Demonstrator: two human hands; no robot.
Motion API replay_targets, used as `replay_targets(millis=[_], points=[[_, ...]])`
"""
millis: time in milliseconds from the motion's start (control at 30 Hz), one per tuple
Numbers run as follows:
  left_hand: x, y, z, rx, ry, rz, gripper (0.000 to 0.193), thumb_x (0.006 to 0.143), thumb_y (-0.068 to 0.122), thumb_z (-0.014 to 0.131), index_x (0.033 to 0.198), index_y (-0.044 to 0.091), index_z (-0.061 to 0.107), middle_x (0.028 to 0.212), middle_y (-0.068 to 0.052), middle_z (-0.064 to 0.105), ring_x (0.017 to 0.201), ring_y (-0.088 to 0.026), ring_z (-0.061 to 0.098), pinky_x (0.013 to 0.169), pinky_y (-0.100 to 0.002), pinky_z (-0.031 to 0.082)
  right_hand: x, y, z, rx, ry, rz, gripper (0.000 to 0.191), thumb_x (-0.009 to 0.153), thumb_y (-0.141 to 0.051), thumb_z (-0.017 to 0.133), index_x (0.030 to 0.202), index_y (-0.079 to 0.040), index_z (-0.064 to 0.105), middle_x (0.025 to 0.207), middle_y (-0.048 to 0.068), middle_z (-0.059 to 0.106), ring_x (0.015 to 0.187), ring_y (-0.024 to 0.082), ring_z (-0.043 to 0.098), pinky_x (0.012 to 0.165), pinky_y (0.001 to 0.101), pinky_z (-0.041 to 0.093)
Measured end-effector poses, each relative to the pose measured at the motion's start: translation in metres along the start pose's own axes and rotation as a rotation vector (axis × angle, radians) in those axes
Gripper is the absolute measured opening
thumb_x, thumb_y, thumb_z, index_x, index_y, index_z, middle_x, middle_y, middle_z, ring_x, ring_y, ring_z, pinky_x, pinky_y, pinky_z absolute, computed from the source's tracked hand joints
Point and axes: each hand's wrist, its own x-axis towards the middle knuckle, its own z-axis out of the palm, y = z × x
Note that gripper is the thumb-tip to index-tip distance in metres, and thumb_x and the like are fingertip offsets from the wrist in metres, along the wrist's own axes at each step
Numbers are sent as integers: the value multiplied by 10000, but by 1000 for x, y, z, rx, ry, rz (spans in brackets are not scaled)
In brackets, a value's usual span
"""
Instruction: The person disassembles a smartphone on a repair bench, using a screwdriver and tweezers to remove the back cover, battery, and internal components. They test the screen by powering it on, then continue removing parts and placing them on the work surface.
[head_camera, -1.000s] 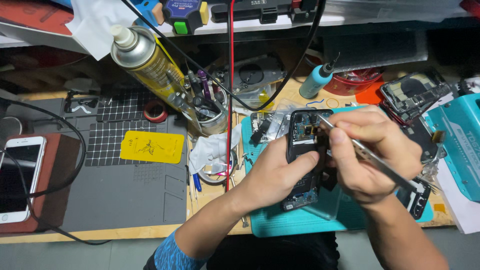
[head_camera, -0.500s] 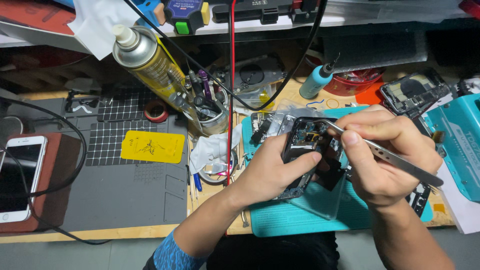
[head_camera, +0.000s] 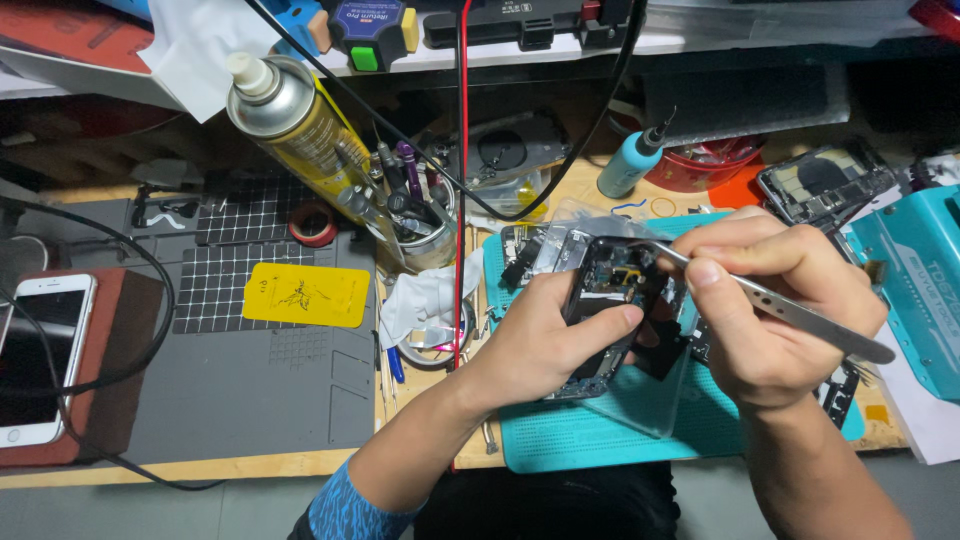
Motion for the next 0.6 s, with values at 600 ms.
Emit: replay_targets(millis=[600], points=[[-10,7,6,-62,26,10,308,1063,141,481,1177,-71,673,989,-140,739,861,-158,698,750,-292,575,13,-54,-10,241,-363,134,358,899,-214,508,602,-42,407,609,83,506,557,188,525,1075,577,553]])
